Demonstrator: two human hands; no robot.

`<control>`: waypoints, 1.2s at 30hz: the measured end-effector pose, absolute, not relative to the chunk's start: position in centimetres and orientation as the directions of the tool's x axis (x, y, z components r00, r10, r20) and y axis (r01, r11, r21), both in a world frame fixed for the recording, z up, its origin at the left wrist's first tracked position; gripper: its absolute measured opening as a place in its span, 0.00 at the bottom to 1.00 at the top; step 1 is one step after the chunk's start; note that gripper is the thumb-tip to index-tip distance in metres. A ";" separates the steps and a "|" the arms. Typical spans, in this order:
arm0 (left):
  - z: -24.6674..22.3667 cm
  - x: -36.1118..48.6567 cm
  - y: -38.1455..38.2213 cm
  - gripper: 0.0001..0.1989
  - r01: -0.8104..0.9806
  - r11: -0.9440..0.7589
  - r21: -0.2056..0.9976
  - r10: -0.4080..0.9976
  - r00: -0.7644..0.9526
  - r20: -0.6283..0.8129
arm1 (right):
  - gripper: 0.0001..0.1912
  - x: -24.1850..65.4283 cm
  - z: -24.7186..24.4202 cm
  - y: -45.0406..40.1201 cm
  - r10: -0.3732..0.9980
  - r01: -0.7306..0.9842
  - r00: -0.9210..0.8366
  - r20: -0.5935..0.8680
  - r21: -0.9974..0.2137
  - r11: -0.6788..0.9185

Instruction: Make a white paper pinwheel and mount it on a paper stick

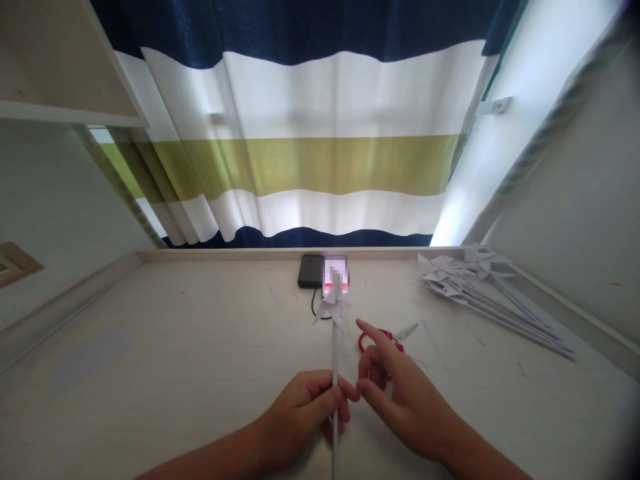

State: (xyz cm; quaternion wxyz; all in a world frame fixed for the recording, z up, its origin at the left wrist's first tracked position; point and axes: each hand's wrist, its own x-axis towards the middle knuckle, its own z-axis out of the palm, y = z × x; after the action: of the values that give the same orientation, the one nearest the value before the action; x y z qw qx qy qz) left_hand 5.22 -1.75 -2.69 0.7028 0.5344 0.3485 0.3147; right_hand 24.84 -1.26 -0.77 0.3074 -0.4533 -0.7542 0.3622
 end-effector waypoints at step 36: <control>-2.2 4.5 -1.4 0.18 0.228 0.157 0.961 0.707 0.653 -0.270 | 0.24 25.9 -0.6 -0.5 0.846 0.464 -0.412 0.339 -0.720 0.515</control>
State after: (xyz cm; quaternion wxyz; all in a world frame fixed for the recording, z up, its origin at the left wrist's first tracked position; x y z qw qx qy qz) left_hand 4.46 -1.43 -2.20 0.6616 0.6237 0.3749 0.1810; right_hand 25.91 -0.46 -0.61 0.3530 -0.4116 -0.7957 0.2699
